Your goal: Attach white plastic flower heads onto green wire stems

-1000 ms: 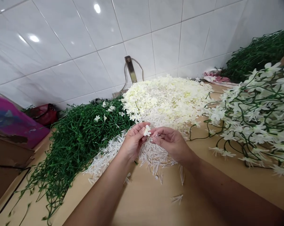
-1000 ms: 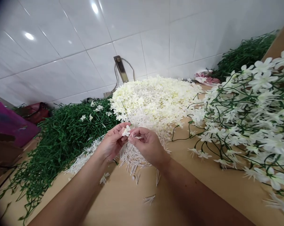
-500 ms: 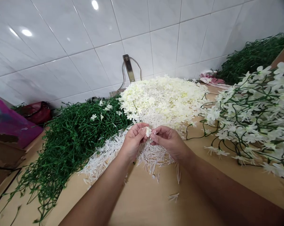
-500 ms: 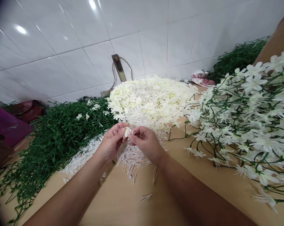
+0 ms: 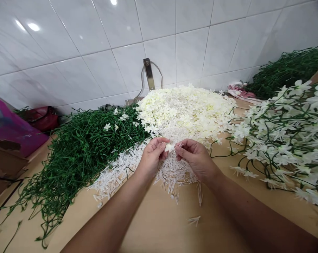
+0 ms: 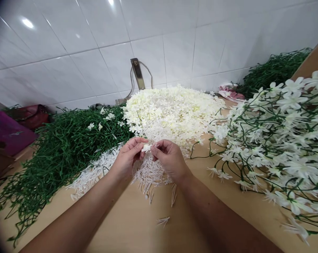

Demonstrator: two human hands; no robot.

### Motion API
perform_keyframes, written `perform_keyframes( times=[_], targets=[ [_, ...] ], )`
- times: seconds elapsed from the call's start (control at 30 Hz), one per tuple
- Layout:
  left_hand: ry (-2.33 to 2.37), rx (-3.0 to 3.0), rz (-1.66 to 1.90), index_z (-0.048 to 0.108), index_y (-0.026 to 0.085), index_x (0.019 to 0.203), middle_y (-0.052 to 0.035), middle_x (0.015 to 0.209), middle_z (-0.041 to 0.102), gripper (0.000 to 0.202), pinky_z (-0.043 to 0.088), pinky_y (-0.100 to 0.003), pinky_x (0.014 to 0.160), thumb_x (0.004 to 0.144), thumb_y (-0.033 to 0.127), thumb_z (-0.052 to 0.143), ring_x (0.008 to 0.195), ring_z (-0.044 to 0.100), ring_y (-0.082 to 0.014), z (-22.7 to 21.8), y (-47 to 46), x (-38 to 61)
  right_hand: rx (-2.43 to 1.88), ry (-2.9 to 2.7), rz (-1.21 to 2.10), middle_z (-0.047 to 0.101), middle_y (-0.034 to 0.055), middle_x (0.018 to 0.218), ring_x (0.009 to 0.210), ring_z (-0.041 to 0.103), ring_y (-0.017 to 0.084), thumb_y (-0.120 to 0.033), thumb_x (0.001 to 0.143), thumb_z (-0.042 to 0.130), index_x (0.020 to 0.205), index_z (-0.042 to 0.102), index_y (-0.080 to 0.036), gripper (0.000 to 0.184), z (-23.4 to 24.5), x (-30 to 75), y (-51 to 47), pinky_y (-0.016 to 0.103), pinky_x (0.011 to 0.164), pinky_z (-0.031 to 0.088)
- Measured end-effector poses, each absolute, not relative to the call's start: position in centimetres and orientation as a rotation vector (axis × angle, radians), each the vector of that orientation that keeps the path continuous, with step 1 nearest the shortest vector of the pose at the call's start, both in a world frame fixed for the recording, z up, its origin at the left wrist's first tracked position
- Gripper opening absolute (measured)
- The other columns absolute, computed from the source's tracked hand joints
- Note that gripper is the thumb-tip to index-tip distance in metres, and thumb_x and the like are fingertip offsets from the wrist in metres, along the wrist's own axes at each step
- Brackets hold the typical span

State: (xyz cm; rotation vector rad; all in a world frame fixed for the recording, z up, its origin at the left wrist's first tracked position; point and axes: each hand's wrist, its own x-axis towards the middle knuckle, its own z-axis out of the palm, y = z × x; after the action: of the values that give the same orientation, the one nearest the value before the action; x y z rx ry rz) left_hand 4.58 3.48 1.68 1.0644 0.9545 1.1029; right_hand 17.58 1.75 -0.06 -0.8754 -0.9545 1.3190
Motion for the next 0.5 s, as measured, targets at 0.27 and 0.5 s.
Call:
perform_keyframes(
  times=[0.27,0.5],
  targets=[
    [1.084,1.52,1.227,0.056,0.017,0.085,0.0017,0.063,0.046,0.012,0.034,-0.021,0.053,0.076,0.022,0.049,0.056,0.041,-0.0088,1.81,3.5,4.02,-0.898,-0.925,1.277,0.051,-0.0059,0.051,0.046,0.045,0.006,-0.03,0.057,0.073,0.06,0.054,-0.016,0.023,0.12,18.21,1.96,0.022,0.048,0.037],
    [1.066,2.33,1.329,0.057,0.019,0.093,-0.0044,0.085,0.051,0.017,0.04,-0.028,0.068,0.076,0.022,0.055,0.083,0.046,-0.0159,1.58,2.96,3.67,-0.965,-1.043,1.219,0.049,-0.0058,0.05,0.046,0.044,0.007,-0.035,0.057,0.072,0.061,0.053,-0.016,0.027,0.38,17.87,1.68,0.023,0.047,0.036]
  ],
)
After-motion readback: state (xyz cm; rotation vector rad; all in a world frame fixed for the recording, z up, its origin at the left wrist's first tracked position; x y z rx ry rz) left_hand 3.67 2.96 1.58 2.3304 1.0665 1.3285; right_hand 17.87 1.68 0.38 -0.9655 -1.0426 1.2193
